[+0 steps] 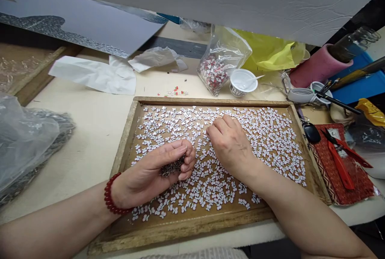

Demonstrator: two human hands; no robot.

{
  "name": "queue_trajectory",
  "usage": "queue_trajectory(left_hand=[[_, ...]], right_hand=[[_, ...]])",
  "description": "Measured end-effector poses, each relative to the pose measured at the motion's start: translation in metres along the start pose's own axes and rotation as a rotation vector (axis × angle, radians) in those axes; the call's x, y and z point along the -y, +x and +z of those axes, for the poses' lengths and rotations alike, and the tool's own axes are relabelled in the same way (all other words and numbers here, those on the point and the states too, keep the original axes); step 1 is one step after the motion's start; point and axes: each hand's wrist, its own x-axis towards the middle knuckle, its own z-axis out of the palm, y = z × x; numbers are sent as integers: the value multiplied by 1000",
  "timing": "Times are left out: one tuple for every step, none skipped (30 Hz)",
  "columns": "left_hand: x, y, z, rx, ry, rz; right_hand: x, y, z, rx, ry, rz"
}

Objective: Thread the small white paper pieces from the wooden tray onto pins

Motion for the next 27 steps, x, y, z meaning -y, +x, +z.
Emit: queue_trajectory(left_hand=[[0, 0, 0, 0, -1, 0], [0, 0, 0, 0, -1, -1], [0, 0, 0, 1, -1, -1], [0, 0, 0, 3, -3, -1], [0, 0, 0, 4, -3, -2], [0, 0, 0, 4, -2, -2], [0, 0, 0, 4, 1, -2], [0, 0, 0, 4, 4, -3], [0, 0, 0, 5, 7, -3], [0, 0, 0, 5, 9, -4], [0, 0, 0, 4, 11, -4], [0, 0, -1, 3, 10, -5], [0, 0, -1, 2, 10, -5], [0, 0, -1, 3, 9, -5], [0, 0, -1, 5, 9, -5], [0, 0, -1, 8, 9, -4], [0, 0, -1, 11, 9, -2], [0, 0, -1, 13, 8, 1], [1, 0, -1, 13, 7, 6], [1, 0, -1, 11, 5, 11], [1, 0, -1, 9, 3, 15], [1, 0, -1, 8, 2, 17], [1, 0, -1, 6, 2, 18], [1, 0, -1, 5, 4, 17], [1, 0, -1, 7, 6, 17], [1, 0, -1, 9, 9, 16], [1, 0, -1, 11, 11, 16]], right_hand=[[0, 0, 0, 2, -5, -1], [0, 0, 0, 2, -8, -3], [0, 0, 0, -2, -9, -5], [0, 0, 0, -6, -10, -6], [0, 0, 0, -10, -9, -8], [0, 0, 1, -12, -10, -9], [0, 0, 1, -11, -11, -9], [0, 0, 1, -7, -13, -9], [0, 0, 1, 0, -15, -9], [0, 0, 2, 6, -18, -9], [0, 0, 2, 12, -20, -9], [0, 0, 2, 16, -18, -9], [0, 0, 1, 15, -12, -9], [0, 0, 1, 11, -1, -8], [0, 0, 0, 4, 12, -7], [1, 0, -1, -7, 25, -5], [1, 1, -1, -19, 35, -3], [1, 1, -2, -29, 41, -1], [2, 1, -2, -34, 40, 0], [2, 1, -2, -36, 35, -2], [1, 1, -2, -32, 26, -4], [1, 1, -1, -24, 16, -6], [1, 1, 0, -15, 5, -9], [0, 1, 0, -6, -4, -10], [0, 0, 1, 3, -11, -11], [-1, 0, 2, 10, -16, -11], [-1, 0, 2, 18, -19, -13]])
